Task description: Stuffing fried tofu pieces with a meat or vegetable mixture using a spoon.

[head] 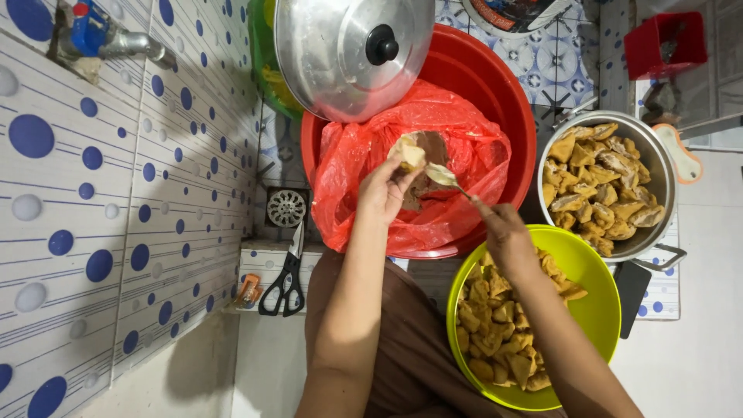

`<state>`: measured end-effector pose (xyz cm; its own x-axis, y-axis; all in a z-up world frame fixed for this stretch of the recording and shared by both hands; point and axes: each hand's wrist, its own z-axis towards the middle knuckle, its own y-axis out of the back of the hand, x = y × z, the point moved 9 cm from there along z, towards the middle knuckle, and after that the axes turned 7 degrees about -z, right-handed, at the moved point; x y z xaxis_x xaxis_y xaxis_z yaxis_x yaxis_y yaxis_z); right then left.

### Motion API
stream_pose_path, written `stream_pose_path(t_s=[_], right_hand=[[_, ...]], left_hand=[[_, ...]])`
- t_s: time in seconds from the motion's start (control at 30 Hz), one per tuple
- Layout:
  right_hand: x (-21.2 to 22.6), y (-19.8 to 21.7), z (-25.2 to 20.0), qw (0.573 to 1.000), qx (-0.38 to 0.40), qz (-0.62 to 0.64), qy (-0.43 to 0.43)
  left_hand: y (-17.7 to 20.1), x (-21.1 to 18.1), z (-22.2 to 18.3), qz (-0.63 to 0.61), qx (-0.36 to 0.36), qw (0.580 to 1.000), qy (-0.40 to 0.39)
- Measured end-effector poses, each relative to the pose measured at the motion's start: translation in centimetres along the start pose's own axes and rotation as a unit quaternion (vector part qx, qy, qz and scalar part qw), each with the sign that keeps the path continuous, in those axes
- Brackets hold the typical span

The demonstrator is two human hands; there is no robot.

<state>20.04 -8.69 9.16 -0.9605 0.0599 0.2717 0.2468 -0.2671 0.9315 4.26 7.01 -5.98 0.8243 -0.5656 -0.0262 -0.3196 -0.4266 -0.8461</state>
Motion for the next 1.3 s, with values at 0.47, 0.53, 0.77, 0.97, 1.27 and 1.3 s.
stream_pose_path(t_s=[0.47, 0.53, 0.77, 0.97, 1.27, 1.3], right_hand=[[-0.4, 2.5, 1.5, 0.895, 0.058, 0.365, -0.251], [-0.8, 1.9, 1.4, 0.895, 0.075, 0.356, -0.258], [-1.9, 1.1, 0.7, 0.898, 0.094, 0.335, -0.271], [-2.5, 2.4, 0.2, 0.91, 0.155, 0.286, -0.257], [-1.4, 4.0, 1.6, 0.923, 0.073, 0.301, -0.23], [-1.5, 3.5, 1.6, 0.926, 0.059, 0.301, -0.221]], left_hand=[[-4.3, 0.3, -2.8, 0.2, 0.111, 0.969, -0.089], [-4.9, 0.5, -3.3, 0.221, 0.121, 0.964, -0.088], [-3.4, 1.2, -2.1, 0.236, 0.126, 0.961, -0.072], [-1.7, 0.0, -0.2, 0.199, 0.105, 0.969, -0.102], [-3.0, 1.7, -1.5, 0.213, 0.118, 0.968, -0.056], [-2.8, 1.9, -1.4, 0.221, 0.118, 0.967, -0.049]])
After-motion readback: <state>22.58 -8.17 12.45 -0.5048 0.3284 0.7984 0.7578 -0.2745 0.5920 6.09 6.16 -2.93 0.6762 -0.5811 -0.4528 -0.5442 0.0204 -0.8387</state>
